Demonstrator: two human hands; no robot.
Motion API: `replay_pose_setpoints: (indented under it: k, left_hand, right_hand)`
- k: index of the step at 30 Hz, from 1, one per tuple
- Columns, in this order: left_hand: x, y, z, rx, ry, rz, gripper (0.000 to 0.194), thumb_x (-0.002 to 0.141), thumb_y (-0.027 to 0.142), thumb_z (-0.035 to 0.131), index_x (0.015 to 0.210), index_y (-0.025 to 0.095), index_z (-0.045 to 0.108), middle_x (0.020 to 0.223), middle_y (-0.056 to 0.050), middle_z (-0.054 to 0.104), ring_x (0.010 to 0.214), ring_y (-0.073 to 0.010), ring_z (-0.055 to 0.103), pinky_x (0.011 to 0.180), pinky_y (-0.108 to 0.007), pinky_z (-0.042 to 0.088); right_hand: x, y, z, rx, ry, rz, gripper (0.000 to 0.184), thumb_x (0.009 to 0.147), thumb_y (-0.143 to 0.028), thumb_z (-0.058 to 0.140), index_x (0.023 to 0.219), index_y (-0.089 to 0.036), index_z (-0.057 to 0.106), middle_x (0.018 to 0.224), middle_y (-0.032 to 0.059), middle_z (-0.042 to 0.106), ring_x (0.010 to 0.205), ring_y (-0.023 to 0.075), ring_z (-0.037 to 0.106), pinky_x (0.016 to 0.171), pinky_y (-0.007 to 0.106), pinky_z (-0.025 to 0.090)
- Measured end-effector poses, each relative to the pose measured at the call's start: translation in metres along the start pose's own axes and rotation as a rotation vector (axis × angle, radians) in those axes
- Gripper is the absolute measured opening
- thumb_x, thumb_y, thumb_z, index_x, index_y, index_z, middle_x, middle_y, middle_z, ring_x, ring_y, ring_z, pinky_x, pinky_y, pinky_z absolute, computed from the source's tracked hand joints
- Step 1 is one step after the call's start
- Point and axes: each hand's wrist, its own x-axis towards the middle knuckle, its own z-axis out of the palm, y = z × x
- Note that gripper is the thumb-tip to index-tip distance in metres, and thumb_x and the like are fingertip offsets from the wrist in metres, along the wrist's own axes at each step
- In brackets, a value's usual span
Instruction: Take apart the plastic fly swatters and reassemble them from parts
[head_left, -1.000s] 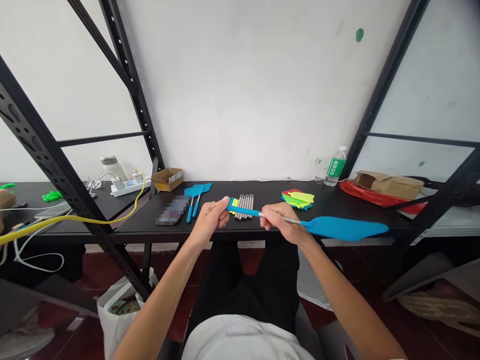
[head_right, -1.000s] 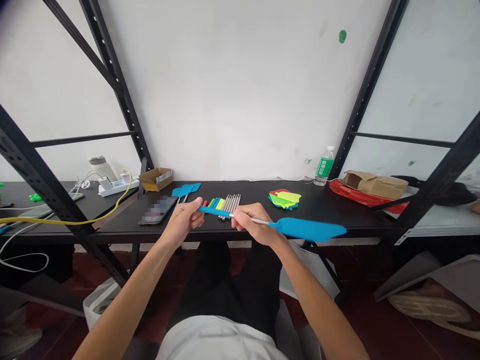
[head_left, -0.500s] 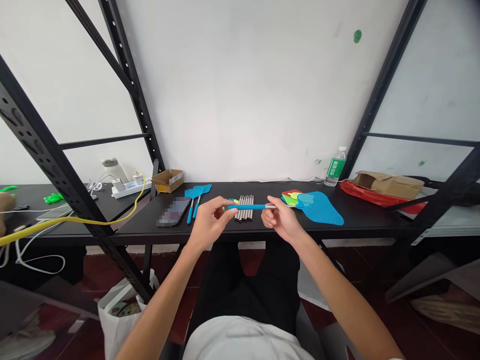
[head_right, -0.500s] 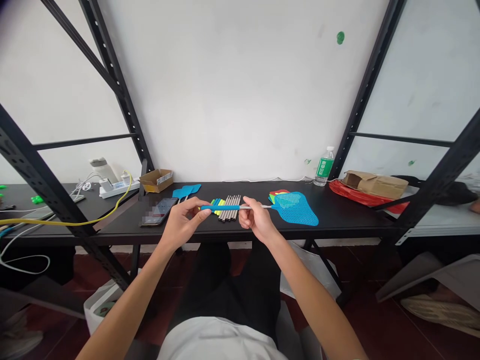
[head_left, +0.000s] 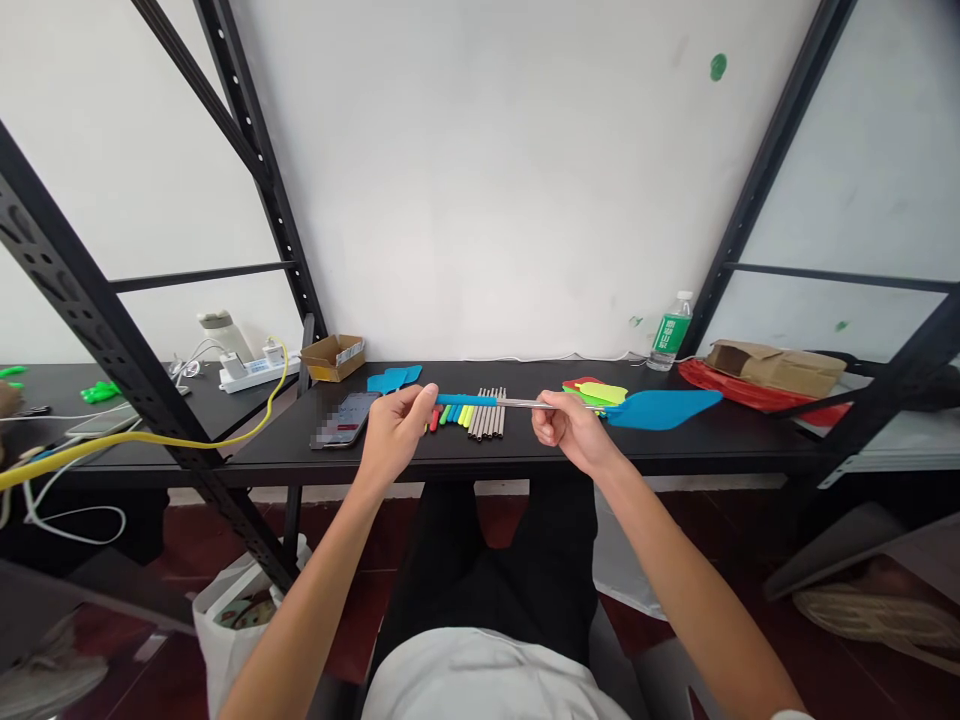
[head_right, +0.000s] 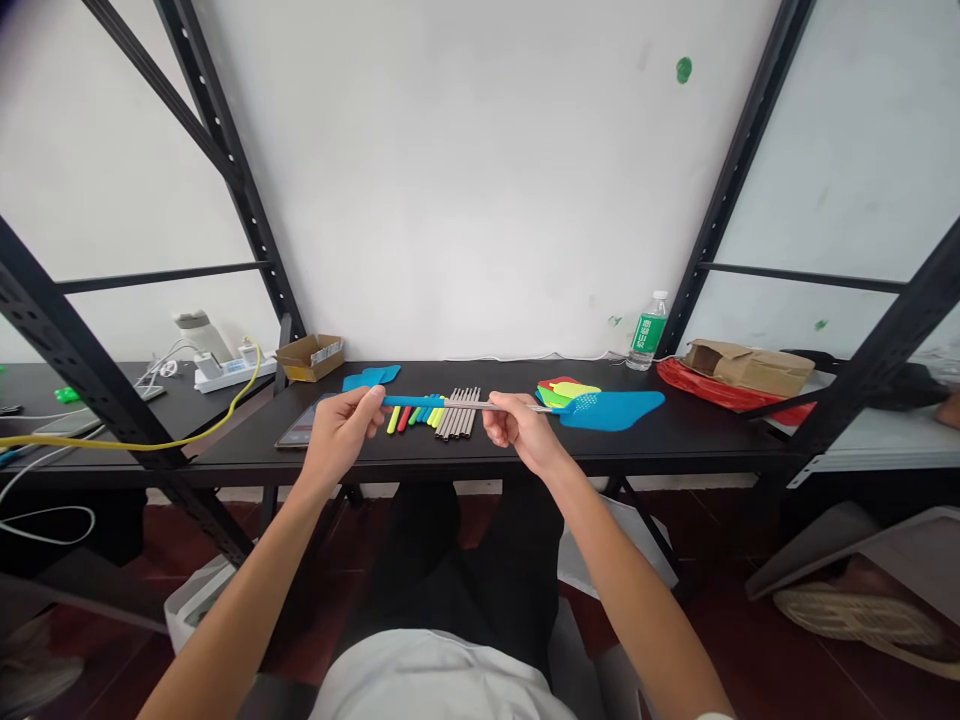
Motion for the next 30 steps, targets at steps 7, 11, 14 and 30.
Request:
replay_pose_setpoints:
  k: [7, 11, 14, 30]
  left_hand:
    - [0.013, -0.025, -0.014, -0.061, 0.135, -0.040, 0.033, 0.090, 0.044, 0.056, 0.071, 0.019, 0.064, 0.055, 0.001, 0.051, 0.051, -0.0123, 0.045, 0.051, -0.025, 0.036]
    - [0.017, -0.059, -0.019, 0.123, 0.288, -0.137, 0.035, 0.083, 0.045, 0.061, 0.102, 0.018, 0.073, 0.078, -0.005, 0.068, 0.061, -0.0164, 0.058, 0.057, -0.027, 0.045]
    - [0.013, -0.083, -0.014, 0.499, 0.290, -0.186, 0.032, 0.085, 0.040, 0.059, 0.104, 0.021, 0.075, 0.085, -0.006, 0.072, 0.071, -0.0205, 0.064, 0.064, -0.029, 0.045]
    - [-0.001, -0.116, 0.010, 0.888, -0.092, -0.140, 0.032, 0.092, 0.033, 0.048, 0.104, 0.022, 0.076, 0.109, -0.011, 0.072, 0.101, -0.0309, 0.063, 0.075, -0.034, 0.048]
  right_hand:
    - [0.002, 0.001, -0.008, -0.075, 0.075, -0.016, 0.035, 0.085, -0.043, 0.061, 0.065, -0.015, 0.066, 0.054, 0.0007, 0.053, 0.047, 0.0095, 0.043, 0.045, 0.023, 0.028]
    - [0.004, 0.003, -0.011, -0.060, 0.087, -0.014, 0.032, 0.085, -0.042, 0.056, 0.087, -0.016, 0.074, 0.071, 0.0061, 0.067, 0.051, 0.0110, 0.048, 0.044, 0.023, 0.029]
    - [0.005, 0.004, -0.009, -0.103, 0.106, -0.002, 0.039, 0.082, -0.036, 0.056, 0.112, -0.018, 0.072, 0.096, 0.0099, 0.074, 0.070, 0.0159, 0.061, 0.048, 0.022, 0.037]
    - [0.008, 0.014, -0.005, -0.230, 0.073, 0.080, 0.037, 0.089, -0.052, 0.057, 0.098, -0.016, 0.062, 0.054, -0.0069, 0.045, 0.042, 0.0059, 0.028, 0.038, 0.019, 0.020]
